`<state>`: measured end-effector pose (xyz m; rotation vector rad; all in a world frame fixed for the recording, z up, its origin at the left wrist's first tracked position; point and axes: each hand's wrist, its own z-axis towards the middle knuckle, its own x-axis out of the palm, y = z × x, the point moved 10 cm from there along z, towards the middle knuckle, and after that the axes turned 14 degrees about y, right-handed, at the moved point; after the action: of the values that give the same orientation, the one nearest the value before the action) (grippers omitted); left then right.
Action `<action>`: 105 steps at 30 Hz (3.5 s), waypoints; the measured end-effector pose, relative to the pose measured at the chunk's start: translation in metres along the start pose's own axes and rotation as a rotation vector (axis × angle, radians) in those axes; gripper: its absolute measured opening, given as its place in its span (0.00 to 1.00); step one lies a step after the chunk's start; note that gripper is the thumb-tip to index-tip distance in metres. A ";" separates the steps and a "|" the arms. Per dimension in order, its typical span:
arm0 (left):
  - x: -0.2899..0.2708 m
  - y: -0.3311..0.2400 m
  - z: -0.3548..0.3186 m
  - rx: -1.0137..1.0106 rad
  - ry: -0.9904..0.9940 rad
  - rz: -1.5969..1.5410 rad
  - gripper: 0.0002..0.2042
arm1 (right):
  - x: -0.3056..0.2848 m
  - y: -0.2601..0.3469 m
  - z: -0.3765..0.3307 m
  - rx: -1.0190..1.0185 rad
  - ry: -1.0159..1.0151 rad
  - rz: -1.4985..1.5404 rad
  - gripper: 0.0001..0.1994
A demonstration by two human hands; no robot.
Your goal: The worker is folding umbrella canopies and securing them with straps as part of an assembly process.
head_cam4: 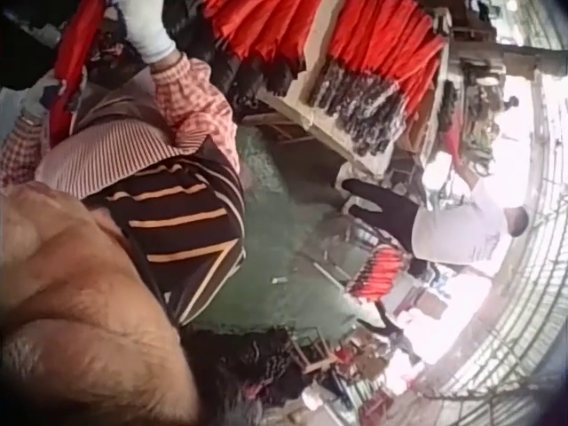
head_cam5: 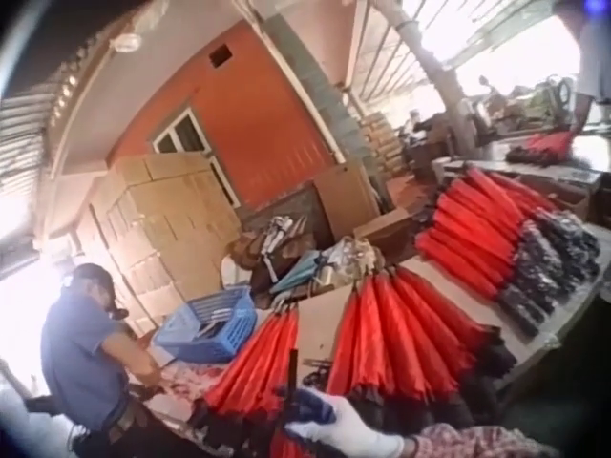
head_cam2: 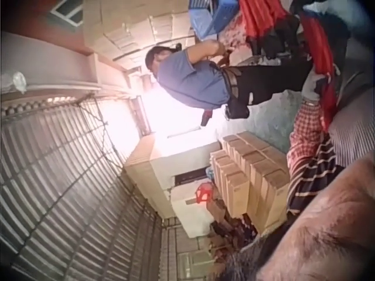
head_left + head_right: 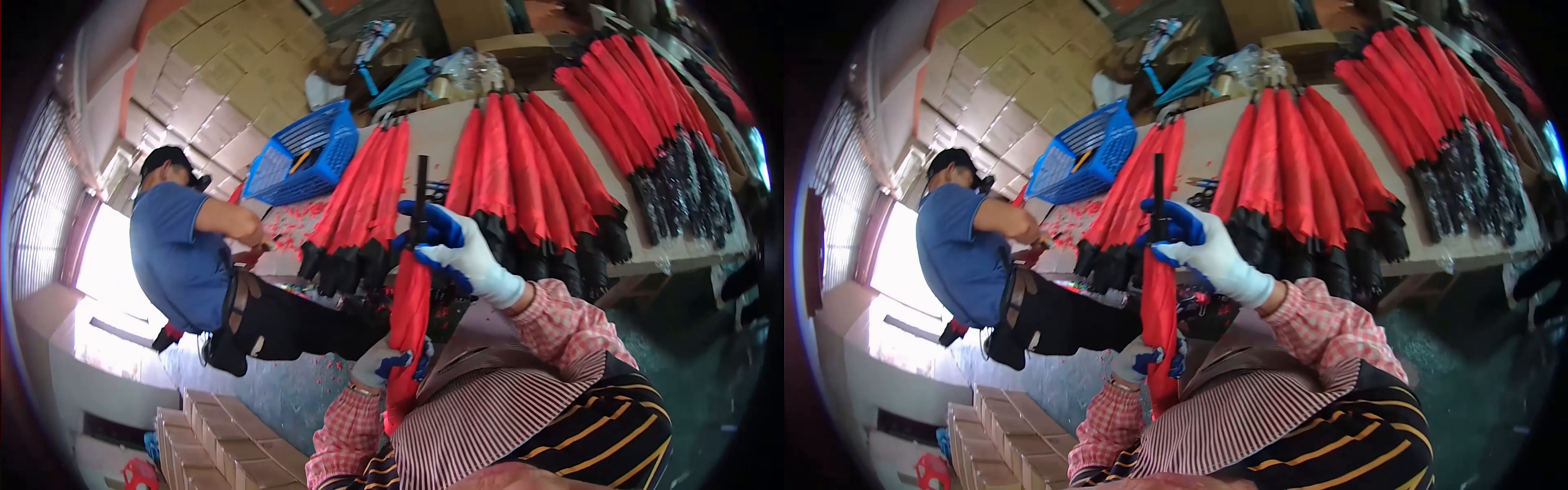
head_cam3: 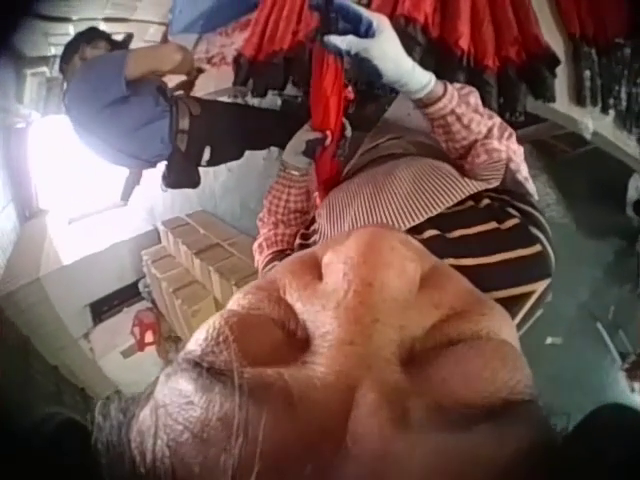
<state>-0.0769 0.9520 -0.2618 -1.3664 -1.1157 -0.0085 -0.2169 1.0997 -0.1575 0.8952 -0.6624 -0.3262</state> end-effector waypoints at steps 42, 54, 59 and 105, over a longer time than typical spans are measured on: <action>-0.279 -0.160 -0.047 0.151 -0.557 0.229 0.42 | -0.131 -0.053 0.112 0.425 -0.230 -0.455 0.36; -0.170 -0.066 -0.144 0.182 -0.410 0.873 0.49 | 0.073 -0.244 0.115 0.511 -0.014 0.215 0.26; -0.235 -0.019 -0.149 -0.050 -0.372 0.454 0.46 | -0.001 -0.214 0.184 0.779 0.401 -1.003 0.13; -0.091 -0.063 -0.103 0.169 -0.784 1.142 0.29 | -0.053 -0.008 0.100 -0.013 -0.238 -0.245 0.16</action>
<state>-0.0978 0.8024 -0.2517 -1.7200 -0.7468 1.5085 -0.3218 1.0616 -0.1401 0.9353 -0.7699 -0.6635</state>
